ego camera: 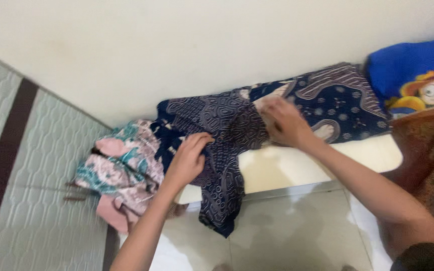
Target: The person folds a dark patterned cloth on a white table and places it into a cabinet. They then fold a larger blue patterned cloth on the same table and place it into the cabinet. Finally, they begin folding a pink patterned cloth on the table.
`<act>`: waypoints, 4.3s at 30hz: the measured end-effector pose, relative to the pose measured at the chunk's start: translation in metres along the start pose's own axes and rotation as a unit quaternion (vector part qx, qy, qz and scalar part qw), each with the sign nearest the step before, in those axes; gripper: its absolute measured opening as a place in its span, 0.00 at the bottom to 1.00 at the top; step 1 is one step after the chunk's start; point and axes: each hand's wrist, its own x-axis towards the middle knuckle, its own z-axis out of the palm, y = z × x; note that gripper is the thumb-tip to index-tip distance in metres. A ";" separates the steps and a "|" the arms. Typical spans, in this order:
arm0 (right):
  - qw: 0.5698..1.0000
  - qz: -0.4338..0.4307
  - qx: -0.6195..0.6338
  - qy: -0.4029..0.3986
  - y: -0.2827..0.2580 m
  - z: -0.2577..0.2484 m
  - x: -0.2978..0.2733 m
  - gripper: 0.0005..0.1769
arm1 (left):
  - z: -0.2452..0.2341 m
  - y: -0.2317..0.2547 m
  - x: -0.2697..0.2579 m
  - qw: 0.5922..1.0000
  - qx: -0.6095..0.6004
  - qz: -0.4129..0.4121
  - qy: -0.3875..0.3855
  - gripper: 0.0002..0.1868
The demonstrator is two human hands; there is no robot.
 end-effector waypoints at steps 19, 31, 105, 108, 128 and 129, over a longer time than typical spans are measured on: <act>0.961 -0.069 0.258 -0.076 -0.123 0.015 0.038 0.29 | -0.008 -0.100 -0.068 0.966 -0.144 -0.172 0.130 0.15; 0.985 -0.006 0.168 -0.045 -0.137 0.057 0.088 0.33 | 0.021 -0.167 -0.018 0.943 0.120 -0.269 0.153 0.15; 0.668 0.289 0.624 0.282 0.070 -0.095 0.058 0.18 | 0.056 -0.131 0.006 0.943 -0.058 -0.250 0.213 0.15; 0.671 0.362 0.602 0.236 0.115 -0.079 0.029 0.14 | 0.053 -0.122 0.011 0.933 -0.045 -0.302 0.192 0.15; 0.989 0.096 -0.097 0.058 0.014 0.014 0.028 0.28 | 0.137 -0.019 0.089 0.991 0.104 -0.014 0.082 0.29; 0.988 0.108 -0.101 0.039 0.007 0.024 0.028 0.30 | 0.141 -0.017 0.092 0.991 0.111 -0.025 0.068 0.32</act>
